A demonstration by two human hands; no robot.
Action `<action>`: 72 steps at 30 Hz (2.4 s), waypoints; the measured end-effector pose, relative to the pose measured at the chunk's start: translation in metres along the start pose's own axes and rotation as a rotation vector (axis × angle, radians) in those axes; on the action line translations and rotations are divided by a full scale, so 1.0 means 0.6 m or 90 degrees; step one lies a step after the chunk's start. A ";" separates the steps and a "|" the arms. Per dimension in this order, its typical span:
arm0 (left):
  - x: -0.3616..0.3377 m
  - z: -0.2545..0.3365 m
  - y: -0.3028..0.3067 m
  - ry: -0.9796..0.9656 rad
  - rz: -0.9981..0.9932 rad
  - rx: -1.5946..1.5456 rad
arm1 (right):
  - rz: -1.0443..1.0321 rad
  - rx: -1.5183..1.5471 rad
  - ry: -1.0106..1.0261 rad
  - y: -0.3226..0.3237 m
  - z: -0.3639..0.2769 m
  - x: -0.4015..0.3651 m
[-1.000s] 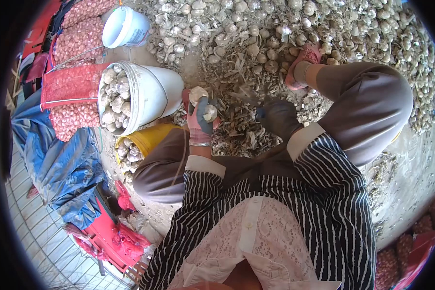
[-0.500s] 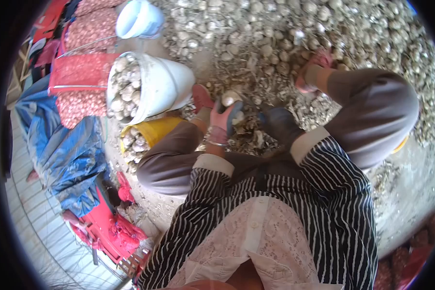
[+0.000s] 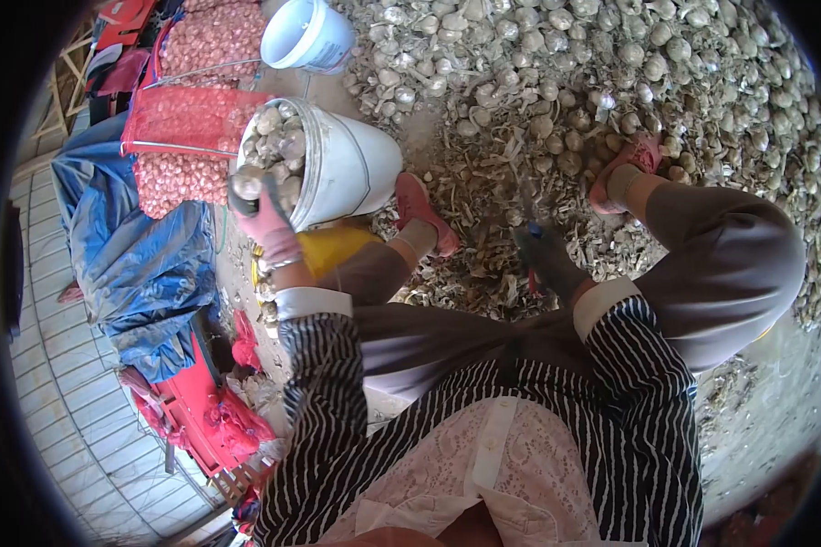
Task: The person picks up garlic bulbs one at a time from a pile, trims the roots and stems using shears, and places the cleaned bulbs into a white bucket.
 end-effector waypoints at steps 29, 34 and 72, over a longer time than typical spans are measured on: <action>-0.258 -0.457 -0.468 0.448 -0.422 0.060 | 0.144 -0.457 0.212 0.030 -0.125 0.050; -0.305 -0.247 -0.420 0.324 -0.573 0.117 | 0.229 -0.656 0.314 0.036 -0.170 0.026; -0.468 -0.168 -0.289 0.283 -0.612 -0.143 | 0.047 -0.582 0.270 -0.033 -0.059 -0.066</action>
Point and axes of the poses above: each hand's wrist, its own x-axis towards the middle knuckle, its own y-axis out of the back of the hand, z = x × y, the point moved 8 cm from there along x, towards the middle knuckle, and after that the axes turned 4 degrees about -z, right-handed, at the moved point
